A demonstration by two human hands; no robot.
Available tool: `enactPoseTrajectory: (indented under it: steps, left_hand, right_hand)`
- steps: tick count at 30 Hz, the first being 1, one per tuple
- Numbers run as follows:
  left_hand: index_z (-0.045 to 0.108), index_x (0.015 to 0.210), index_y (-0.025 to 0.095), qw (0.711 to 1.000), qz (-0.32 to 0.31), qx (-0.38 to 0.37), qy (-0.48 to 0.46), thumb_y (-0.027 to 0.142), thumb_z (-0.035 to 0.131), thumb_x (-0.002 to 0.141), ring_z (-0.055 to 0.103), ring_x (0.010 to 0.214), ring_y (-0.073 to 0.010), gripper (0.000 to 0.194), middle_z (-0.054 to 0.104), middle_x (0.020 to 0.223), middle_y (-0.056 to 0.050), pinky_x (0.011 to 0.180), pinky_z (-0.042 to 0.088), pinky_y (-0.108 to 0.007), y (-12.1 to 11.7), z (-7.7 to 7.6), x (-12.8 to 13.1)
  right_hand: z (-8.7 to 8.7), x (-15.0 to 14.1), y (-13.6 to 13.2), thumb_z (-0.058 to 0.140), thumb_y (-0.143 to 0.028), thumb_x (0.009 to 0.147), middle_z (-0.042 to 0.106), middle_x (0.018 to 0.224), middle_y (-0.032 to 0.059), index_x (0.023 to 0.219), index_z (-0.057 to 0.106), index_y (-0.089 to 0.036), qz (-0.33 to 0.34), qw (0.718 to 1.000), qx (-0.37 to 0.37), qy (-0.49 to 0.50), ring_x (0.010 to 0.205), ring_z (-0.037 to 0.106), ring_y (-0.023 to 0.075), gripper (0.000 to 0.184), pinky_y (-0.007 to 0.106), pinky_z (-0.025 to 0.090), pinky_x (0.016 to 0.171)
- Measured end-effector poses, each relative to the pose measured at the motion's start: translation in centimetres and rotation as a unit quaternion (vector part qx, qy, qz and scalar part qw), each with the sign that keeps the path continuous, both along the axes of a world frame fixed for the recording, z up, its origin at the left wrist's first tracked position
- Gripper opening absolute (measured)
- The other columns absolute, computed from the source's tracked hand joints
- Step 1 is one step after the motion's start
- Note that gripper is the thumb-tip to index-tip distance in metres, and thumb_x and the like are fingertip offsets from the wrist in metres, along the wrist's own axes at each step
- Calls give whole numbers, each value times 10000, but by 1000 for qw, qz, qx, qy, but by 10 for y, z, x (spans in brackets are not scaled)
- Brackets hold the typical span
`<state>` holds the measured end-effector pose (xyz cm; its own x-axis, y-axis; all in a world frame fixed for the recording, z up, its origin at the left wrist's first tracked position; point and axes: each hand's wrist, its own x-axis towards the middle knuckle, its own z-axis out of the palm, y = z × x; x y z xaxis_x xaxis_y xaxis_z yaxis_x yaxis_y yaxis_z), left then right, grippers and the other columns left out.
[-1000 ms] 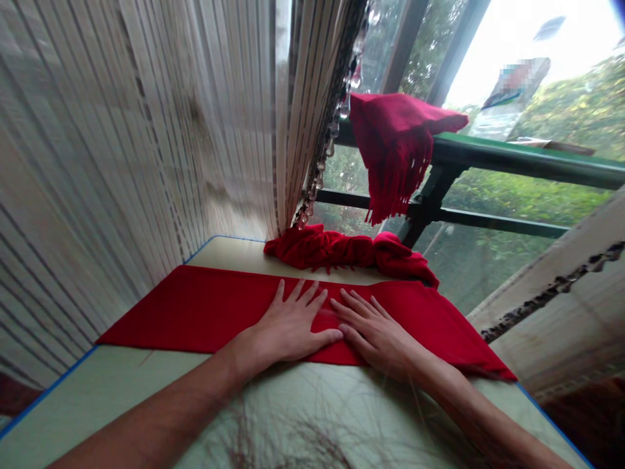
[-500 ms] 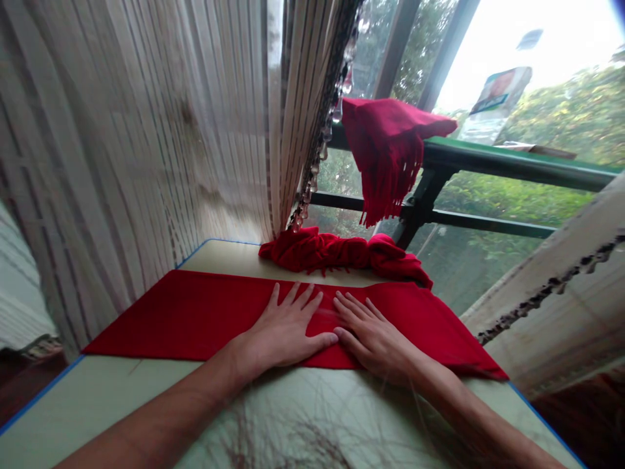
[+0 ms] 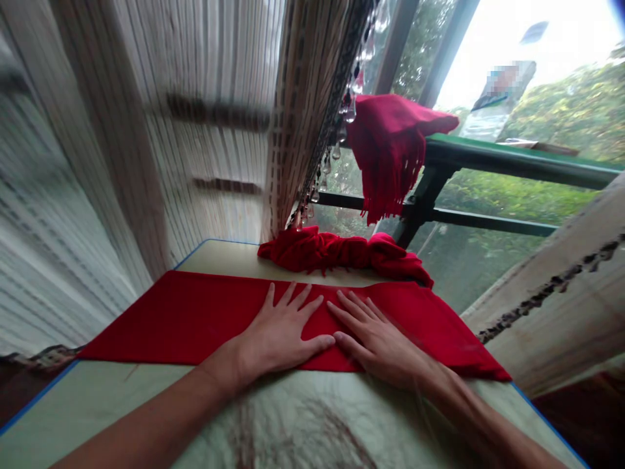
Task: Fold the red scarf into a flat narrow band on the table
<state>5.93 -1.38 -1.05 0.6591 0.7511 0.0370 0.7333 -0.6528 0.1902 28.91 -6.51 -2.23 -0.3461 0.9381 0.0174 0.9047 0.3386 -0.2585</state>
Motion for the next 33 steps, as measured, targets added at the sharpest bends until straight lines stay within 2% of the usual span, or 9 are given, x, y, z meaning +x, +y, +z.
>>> enactPoseTrajectory:
  steps: [4,13,16,18,22,26,33]
  left_hand:
    - [327,1633,272,1000,5,-9,17,844,376,926,101,1601,-372,911,188,1719,-96,1234,26,-726,1,2,-2]
    - [254,1648,129,1000,-5,-15,-14,903,369,874,71,1608,-360,1101,181,1713,-130,1248,-30,-696,4,-7,-4]
    - [243,1646,91,1000,0,-21,-14,887,380,876,70,1607,-362,1116,174,1714,-144,1254,-29,-683,3,-5,-4]
    - [230,1649,84,1000,2,-20,-14,850,363,901,82,1607,-360,1079,170,1715,-151,1258,-14,-678,2,-3,-3]
    - [218,1652,82,1000,6,-19,-8,816,374,913,98,1604,-367,1054,173,1714,-161,1259,-2,-675,2,-3,-1]
    - [243,1647,84,1000,2,-12,-14,892,388,864,100,1601,-384,1135,183,1710,-179,1256,-13,-673,3,-7,-2]
    - [244,1641,64,1000,4,-15,-17,922,355,850,75,1607,-363,1173,162,1714,-175,1251,-39,-680,5,-9,-2]
  right_hand:
    - [1,-1,-1,356,-650,1053,158,1733,61,1631,311,-294,-5,1000,-3,1,1607,75,283,681,576,106,1300]
    - [4,-5,9,346,-604,1071,270,1722,75,1612,382,-269,-23,999,30,19,1607,128,297,638,587,145,1297]
    - [5,-15,18,331,-608,1070,229,1735,76,1621,366,-271,-41,998,49,5,1609,120,300,646,574,164,1294]
    - [2,-25,25,317,-596,1075,199,1743,64,1628,346,-283,-31,998,48,5,1611,99,298,636,577,162,1292]
    - [-7,-35,34,285,-555,1088,244,1731,68,1638,318,-265,-23,999,34,19,1609,127,266,623,549,150,1299]
    - [-11,-29,34,290,-556,1083,278,1716,89,1626,351,-212,-32,999,39,-2,1606,141,254,645,524,119,1308]
    - [-13,-21,31,280,-578,1080,263,1721,84,1631,335,-230,-61,997,50,-20,1602,157,267,655,546,148,1300]
